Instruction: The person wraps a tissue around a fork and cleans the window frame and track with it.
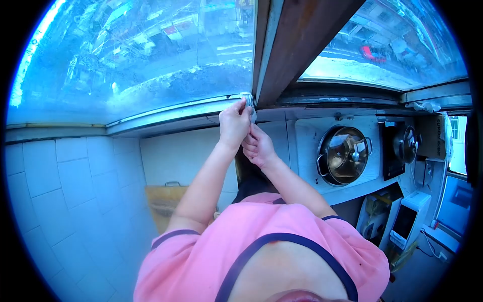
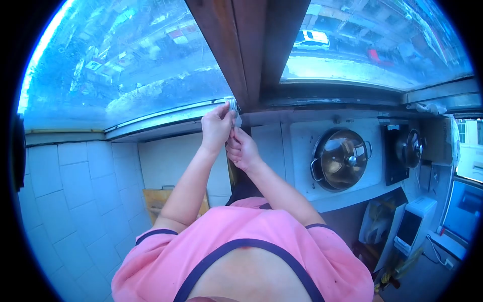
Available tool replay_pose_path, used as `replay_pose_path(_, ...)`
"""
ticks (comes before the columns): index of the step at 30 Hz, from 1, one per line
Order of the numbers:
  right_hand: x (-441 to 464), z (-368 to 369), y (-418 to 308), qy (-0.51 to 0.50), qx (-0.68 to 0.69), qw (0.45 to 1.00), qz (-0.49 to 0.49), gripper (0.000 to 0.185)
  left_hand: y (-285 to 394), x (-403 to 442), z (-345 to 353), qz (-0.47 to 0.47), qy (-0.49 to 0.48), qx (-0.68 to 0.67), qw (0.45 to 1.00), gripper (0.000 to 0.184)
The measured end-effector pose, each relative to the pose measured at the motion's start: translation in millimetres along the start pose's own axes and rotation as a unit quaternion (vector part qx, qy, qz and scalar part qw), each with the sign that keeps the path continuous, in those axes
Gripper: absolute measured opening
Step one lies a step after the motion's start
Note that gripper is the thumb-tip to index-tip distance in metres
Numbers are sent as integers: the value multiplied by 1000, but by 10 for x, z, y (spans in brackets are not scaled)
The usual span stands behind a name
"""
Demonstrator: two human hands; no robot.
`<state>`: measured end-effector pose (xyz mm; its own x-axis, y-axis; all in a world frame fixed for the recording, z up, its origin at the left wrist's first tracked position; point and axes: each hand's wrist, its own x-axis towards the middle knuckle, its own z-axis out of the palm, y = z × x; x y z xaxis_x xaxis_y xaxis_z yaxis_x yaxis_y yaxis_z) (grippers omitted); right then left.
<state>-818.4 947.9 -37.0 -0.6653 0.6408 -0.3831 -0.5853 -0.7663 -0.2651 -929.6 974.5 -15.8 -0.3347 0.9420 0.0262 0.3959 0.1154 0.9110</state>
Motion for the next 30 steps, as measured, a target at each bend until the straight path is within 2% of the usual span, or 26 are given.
replay_pose_path(3, -3, 25, 131, 20, 28, 999, 10, 24, -33, -39, -118, -11, -5, 11, 1000, 31)
replay_pose_path(4, 41, 26, 128, -4, 17, 1000, 23, 24, 55, -17, -150, 0, 1, 10, 1000, 32)
replay_pose_path(5, 65, 22, 96, -28, 7, 999, 36, 24, 161, -60, -216, -84, -1, -25, 996, 27)
replay_pose_path(8, 22, 33, 71, -15, -2, 1000, 2, 25, 185, -31, -155, -76, -3, -46, 996, 26)
replay_pose_path(9, 6, -7, 42, -28, 30, 999, 1, 25, 161, 0, -80, -21, -22, -46, 998, 30)
replay_pose_path(10, 20, -18, 59, -30, 31, 999, 1, 25, 148, -1, -16, 79, 32, 67, 994, 29)
replay_pose_path(12, 19, -14, 70, -20, 43, 999, 9, 25, 169, -27, -69, 20, 24, 40, 999, 28)
replay_pose_path(13, 41, -35, 96, -35, 37, 999, 8, 25, 201, -60, -136, 19, 25, 41, 999, 28)
replay_pose_path(15, 49, -39, 101, -32, 24, 999, 20, 25, 240, -91, -224, -124, -23, -36, 991, 30)
replay_pose_path(16, 42, -46, 104, -26, 16, 999, 27, 24, 200, -74, -176, -123, -24, -35, 992, 30)
replay_pose_path(18, 44, -142, 62, -7, 7, 1000, 4, 23, 102, -41, -70, 69, 40, 78, 994, 30)
replay_pose_path(24, 49, -80, 157, -23, 30, 999, 12, 24, 97, -112, -127, -7, 22, 48, 999, 30)
replay_pose_path(26, 45, -115, 129, -35, -12, 999, 6, 24, 132, -118, -149, -58, 6, 12, 998, 30)
replay_pose_path(28, 26, -164, 129, -10, 6, 1000, -3, 24, 79, -75, -2, 33, 16, 28, 999, 31)
replay_pose_path(30, 37, -166, 95, -26, 12, 1000, 4, 25, 38, -79, -8, 71, 25, 73, 994, 31)
